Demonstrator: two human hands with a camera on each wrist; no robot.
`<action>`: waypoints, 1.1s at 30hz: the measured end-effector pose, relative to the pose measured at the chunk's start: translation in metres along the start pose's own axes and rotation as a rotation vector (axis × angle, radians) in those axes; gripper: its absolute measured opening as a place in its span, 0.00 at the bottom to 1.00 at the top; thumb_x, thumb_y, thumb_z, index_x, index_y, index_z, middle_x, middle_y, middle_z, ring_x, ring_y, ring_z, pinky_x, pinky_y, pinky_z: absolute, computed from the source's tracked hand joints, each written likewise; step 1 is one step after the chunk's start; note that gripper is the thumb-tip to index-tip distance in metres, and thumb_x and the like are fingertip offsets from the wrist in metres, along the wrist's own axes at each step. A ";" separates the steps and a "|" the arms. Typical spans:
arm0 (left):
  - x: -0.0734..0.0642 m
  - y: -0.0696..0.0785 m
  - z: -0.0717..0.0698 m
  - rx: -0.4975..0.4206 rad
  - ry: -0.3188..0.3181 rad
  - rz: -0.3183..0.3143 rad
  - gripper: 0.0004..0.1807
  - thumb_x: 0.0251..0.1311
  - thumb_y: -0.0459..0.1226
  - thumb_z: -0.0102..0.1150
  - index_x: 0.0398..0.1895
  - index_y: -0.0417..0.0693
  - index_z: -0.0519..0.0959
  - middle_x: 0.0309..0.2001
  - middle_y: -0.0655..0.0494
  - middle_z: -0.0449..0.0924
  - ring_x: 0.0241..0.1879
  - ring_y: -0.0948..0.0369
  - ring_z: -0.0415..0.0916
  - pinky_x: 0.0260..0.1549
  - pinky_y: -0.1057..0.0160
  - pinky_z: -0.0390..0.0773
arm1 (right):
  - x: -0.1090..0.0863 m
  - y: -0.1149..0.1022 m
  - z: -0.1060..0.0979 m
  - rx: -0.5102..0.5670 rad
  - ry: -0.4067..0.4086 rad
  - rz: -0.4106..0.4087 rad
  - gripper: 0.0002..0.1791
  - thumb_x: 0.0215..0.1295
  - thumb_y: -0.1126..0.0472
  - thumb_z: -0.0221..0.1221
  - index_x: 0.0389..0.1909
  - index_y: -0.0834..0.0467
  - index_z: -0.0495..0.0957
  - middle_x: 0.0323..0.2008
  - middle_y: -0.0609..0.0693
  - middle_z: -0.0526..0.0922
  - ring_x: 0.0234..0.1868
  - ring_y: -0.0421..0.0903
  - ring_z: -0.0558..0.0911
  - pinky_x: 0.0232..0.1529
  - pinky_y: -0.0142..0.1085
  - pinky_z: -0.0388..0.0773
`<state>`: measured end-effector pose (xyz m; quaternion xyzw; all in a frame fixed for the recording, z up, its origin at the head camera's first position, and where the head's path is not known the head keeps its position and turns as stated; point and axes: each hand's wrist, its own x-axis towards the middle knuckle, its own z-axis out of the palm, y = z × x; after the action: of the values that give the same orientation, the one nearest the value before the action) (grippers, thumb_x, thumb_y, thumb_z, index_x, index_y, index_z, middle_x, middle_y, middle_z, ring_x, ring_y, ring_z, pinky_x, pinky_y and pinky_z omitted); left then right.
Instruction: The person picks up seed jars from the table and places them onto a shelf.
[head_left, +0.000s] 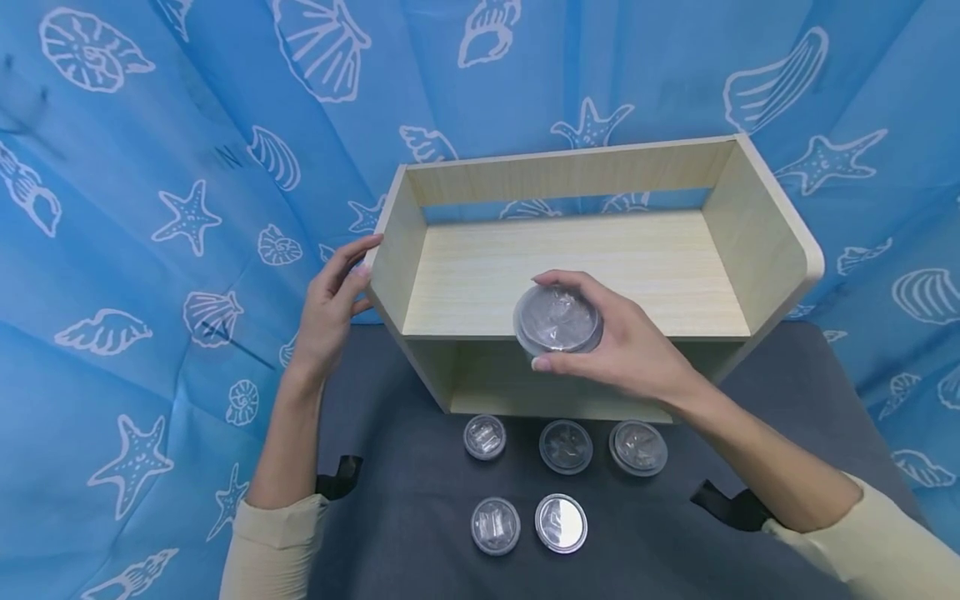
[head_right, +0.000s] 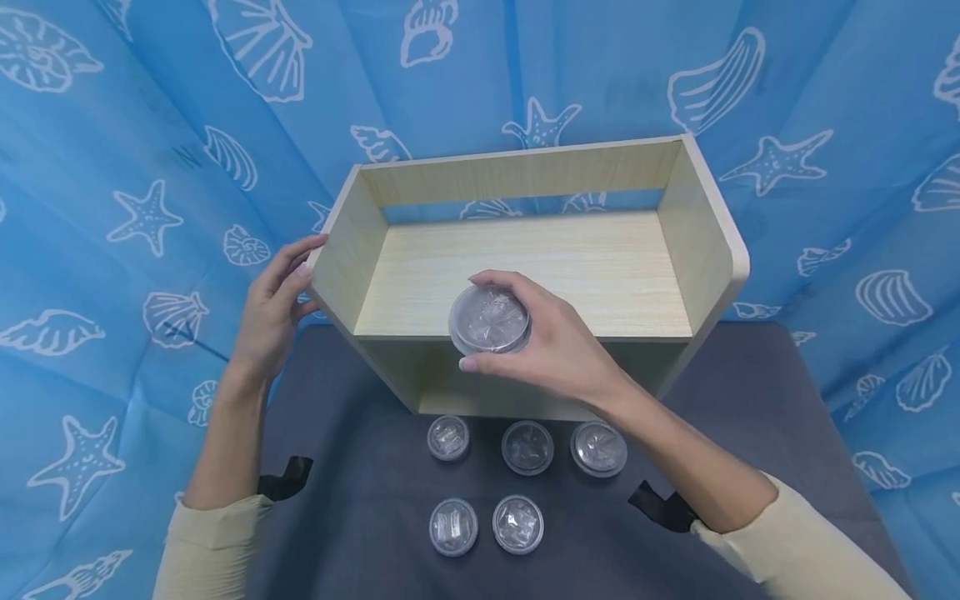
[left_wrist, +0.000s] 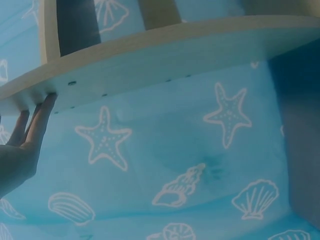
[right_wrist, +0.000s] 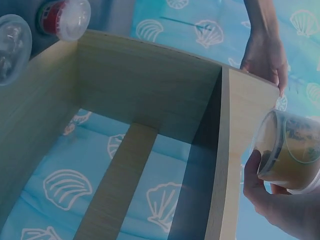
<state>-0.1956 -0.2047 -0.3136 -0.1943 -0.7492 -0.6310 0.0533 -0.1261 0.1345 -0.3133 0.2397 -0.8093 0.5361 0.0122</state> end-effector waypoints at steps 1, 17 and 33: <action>0.000 0.000 0.000 0.000 -0.001 0.000 0.24 0.76 0.44 0.46 0.71 0.49 0.68 0.70 0.52 0.65 0.62 0.52 0.71 0.48 0.60 0.82 | 0.002 0.000 0.000 0.003 0.005 0.006 0.44 0.51 0.59 0.76 0.69 0.48 0.67 0.60 0.48 0.75 0.55 0.48 0.77 0.56 0.42 0.74; 0.002 0.001 0.000 0.000 0.006 0.004 0.24 0.76 0.44 0.46 0.71 0.49 0.69 0.70 0.52 0.66 0.61 0.52 0.72 0.48 0.60 0.82 | 0.046 -0.007 0.005 -0.058 0.011 0.013 0.43 0.58 0.53 0.71 0.73 0.46 0.61 0.65 0.51 0.70 0.58 0.50 0.75 0.59 0.48 0.72; 0.001 0.000 0.000 -0.025 0.004 -0.016 0.24 0.76 0.44 0.47 0.70 0.49 0.69 0.68 0.51 0.66 0.60 0.51 0.72 0.47 0.59 0.83 | 0.083 -0.004 0.025 -0.014 0.023 0.050 0.46 0.53 0.52 0.74 0.73 0.49 0.63 0.62 0.52 0.75 0.60 0.49 0.75 0.63 0.46 0.69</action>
<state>-0.1966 -0.2044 -0.3129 -0.1876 -0.7425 -0.6413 0.0475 -0.1917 0.0802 -0.2975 0.2128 -0.8186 0.5334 0.0098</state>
